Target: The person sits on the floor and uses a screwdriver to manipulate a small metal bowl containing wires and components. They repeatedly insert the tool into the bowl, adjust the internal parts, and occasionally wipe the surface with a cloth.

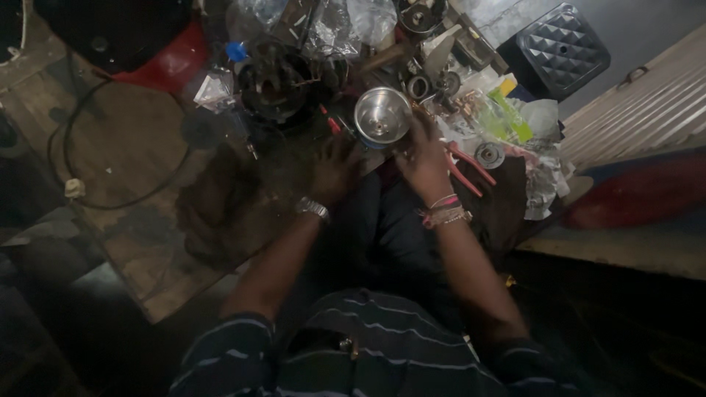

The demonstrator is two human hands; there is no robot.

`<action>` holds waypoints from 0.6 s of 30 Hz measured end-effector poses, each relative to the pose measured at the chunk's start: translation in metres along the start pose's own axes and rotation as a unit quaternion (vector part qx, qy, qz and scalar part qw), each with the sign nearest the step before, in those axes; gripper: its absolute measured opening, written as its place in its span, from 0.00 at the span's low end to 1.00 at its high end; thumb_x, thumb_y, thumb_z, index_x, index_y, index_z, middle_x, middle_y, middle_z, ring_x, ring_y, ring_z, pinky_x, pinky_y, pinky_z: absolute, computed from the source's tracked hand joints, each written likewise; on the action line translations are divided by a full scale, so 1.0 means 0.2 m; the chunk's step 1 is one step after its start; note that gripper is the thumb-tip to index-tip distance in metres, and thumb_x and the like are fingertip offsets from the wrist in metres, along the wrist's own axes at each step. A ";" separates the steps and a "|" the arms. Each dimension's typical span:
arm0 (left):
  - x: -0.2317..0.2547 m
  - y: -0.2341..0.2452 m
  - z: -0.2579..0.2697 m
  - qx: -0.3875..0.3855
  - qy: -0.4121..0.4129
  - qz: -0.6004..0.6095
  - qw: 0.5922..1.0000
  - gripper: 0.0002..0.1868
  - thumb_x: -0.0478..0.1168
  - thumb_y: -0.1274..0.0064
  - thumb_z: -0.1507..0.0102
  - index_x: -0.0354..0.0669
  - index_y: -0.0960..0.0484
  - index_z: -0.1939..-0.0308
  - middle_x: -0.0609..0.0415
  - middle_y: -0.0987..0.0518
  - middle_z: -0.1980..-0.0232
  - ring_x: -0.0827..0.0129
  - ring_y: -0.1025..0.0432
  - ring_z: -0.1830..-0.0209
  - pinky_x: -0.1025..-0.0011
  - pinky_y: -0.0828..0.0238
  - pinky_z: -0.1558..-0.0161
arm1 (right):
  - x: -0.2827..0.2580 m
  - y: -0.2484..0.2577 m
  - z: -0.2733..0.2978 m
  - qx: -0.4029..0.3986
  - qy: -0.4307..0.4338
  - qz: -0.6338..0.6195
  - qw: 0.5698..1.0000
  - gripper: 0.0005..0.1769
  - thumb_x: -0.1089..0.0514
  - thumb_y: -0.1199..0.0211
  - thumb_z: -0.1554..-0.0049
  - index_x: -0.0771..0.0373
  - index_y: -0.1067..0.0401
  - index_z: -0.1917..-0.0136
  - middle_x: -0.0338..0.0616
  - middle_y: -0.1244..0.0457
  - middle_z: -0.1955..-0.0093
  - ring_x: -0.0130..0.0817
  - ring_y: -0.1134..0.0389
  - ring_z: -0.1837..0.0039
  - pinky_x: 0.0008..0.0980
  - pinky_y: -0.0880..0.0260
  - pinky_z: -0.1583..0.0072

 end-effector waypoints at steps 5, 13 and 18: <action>-0.03 -0.07 -0.13 0.028 -0.036 0.038 0.998 0.25 0.45 0.46 0.39 0.56 0.24 0.36 0.33 0.39 0.26 0.34 0.41 0.29 0.41 0.40 0.32 | -0.02 -0.07 -0.08 -0.049 -0.034 0.005 0.998 0.20 0.57 0.27 0.45 0.57 0.22 0.39 0.62 0.39 0.31 0.59 0.33 0.35 0.50 0.31 0.37; -0.14 -0.06 -0.40 0.087 0.075 0.201 0.973 0.27 0.33 0.58 0.33 0.47 0.26 0.28 0.36 0.33 0.27 0.43 0.32 0.32 0.56 0.33 0.34 | -0.01 0.13 -0.08 -0.002 -0.063 -0.010 0.998 0.17 0.56 0.29 0.46 0.62 0.22 0.44 0.58 0.33 0.39 0.54 0.28 0.43 0.46 0.28 0.43; -0.22 0.12 -0.04 0.099 0.139 0.227 0.959 0.20 0.37 0.52 0.31 0.46 0.23 0.35 0.43 0.25 0.32 0.46 0.29 0.34 0.56 0.32 0.34 | -0.16 0.14 -0.01 -0.048 -0.092 -0.095 0.990 0.16 0.54 0.32 0.42 0.60 0.22 0.42 0.55 0.33 0.36 0.48 0.26 0.48 0.42 0.26 0.46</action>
Point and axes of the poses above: each hand's wrist, its own z-axis away from the middle knuckle, its own y-axis out of the back of the hand, x = y × z, the point moved 5 cm from there along -z, towards the middle knuckle
